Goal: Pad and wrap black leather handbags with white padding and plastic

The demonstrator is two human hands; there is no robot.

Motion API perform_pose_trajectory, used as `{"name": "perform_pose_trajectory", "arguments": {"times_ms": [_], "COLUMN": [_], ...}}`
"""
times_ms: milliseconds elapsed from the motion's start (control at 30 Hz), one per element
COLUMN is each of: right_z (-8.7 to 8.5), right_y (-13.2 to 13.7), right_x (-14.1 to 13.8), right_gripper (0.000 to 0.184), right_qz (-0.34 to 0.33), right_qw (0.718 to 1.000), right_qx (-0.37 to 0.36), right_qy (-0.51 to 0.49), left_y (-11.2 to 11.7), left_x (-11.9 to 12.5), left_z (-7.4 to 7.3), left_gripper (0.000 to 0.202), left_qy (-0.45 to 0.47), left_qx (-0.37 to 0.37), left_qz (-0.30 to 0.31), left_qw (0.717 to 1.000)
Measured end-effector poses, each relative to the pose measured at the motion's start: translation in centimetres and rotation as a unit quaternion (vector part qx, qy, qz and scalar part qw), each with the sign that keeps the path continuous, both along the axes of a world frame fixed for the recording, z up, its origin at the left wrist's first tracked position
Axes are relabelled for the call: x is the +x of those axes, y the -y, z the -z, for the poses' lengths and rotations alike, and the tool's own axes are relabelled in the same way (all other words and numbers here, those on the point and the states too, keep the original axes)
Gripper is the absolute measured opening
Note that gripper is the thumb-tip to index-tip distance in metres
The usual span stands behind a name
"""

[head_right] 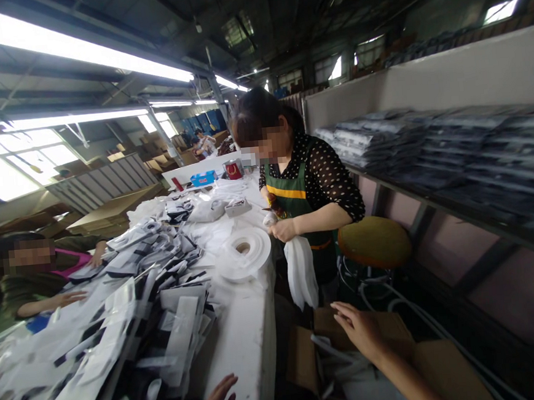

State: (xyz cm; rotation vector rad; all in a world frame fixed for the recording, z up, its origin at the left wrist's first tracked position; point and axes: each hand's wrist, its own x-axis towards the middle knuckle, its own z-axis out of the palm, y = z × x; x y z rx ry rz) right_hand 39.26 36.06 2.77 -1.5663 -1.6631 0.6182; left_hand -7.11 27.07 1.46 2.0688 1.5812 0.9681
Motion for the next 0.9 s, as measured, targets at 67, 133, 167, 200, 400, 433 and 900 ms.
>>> {"name": "perform_pose_trajectory", "arguments": {"times_ms": [67,133,167,200,400,433,900], "right_z": [-0.2,-0.6,-0.7,-0.9,-1.1,-1.0,-0.9], "right_y": [0.0,0.0,0.0,0.0,-0.1,-0.1,-0.3], "right_x": [0.0,-0.1,-0.1,-0.2,-0.2,-0.2,-0.3], "right_gripper": [0.037,0.037,0.037,0.037,0.040,0.040,0.041], "right_qz": [0.001,0.004,0.005,0.005,0.004,0.005,0.001], "right_qw": [1.000,1.000,1.000,1.000,1.000,1.000,1.000], "right_qx": [0.003,0.005,0.006,0.006,0.002,0.000,-0.014], "right_qy": [0.002,0.004,0.005,0.009,0.010,0.006,-0.003], "left_y": [-0.2,-0.3,-0.3,-0.3,0.0,0.0,0.5], "left_x": [-0.4,-0.7,-0.9,-1.0,-1.4,-1.4,-0.5], "left_z": [-0.2,-0.4,-0.4,-0.3,0.6,0.8,1.6], "left_gripper": [0.031,0.030,0.030,0.030,0.032,0.032,0.036], "left_qy": [-0.018,-0.038,-0.046,-0.053,-0.067,-0.069,-0.032], "left_qx": [0.006,0.008,0.009,0.010,0.023,0.024,0.043], "left_qz": [0.030,0.049,0.051,0.052,0.066,0.067,-0.001], "left_qw": [0.999,0.998,0.998,0.997,0.995,0.995,0.999]}}
